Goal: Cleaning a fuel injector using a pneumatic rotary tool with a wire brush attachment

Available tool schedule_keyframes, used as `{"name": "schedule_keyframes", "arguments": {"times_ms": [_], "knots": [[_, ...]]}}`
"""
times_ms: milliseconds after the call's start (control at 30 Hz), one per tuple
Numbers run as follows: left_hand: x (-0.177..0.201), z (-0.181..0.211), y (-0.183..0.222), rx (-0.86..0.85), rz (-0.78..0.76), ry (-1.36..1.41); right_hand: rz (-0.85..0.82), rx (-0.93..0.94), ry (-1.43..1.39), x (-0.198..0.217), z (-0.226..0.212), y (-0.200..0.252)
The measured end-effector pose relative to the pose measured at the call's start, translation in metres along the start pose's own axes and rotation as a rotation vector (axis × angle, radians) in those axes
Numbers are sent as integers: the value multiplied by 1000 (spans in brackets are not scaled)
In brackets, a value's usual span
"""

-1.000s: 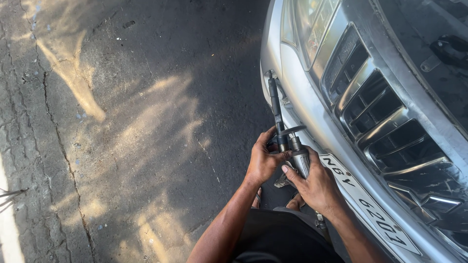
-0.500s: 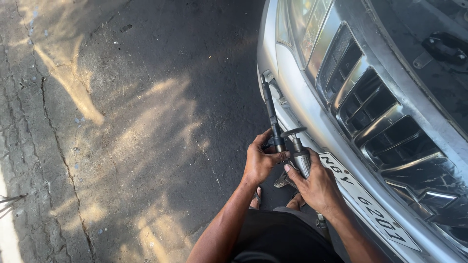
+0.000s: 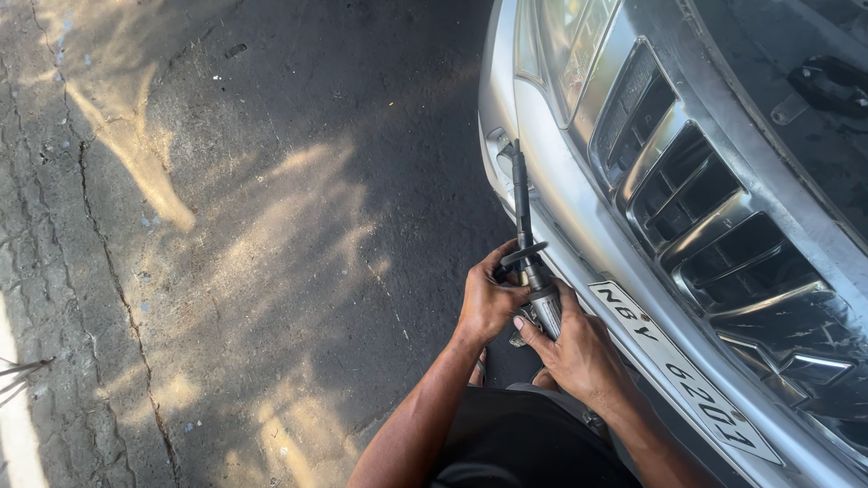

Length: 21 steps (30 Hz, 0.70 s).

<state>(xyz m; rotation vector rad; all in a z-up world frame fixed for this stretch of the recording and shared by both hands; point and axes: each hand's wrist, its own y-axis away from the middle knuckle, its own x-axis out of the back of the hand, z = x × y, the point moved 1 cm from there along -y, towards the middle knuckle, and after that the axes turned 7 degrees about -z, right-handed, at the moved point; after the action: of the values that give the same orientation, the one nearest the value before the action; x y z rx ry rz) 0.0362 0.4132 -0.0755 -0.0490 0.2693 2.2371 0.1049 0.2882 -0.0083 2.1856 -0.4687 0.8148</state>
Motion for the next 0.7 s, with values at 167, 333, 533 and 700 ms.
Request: {"name": "schedule_keyframes", "arguments": {"times_ms": [167,333,533,700], "knots": [[8,-12,-4,-12,-50,-52,-50,-100,4,11,-11,5],[8,-60,-17,-103,-13,-101,31,72,-202,20,-5,-1],[3,-64,-14,-142,-42,-29,23,33,-152,14,3,-6],[1,-59,-5,-139,-67,41,37,38,-101,23,8,-15]]}}
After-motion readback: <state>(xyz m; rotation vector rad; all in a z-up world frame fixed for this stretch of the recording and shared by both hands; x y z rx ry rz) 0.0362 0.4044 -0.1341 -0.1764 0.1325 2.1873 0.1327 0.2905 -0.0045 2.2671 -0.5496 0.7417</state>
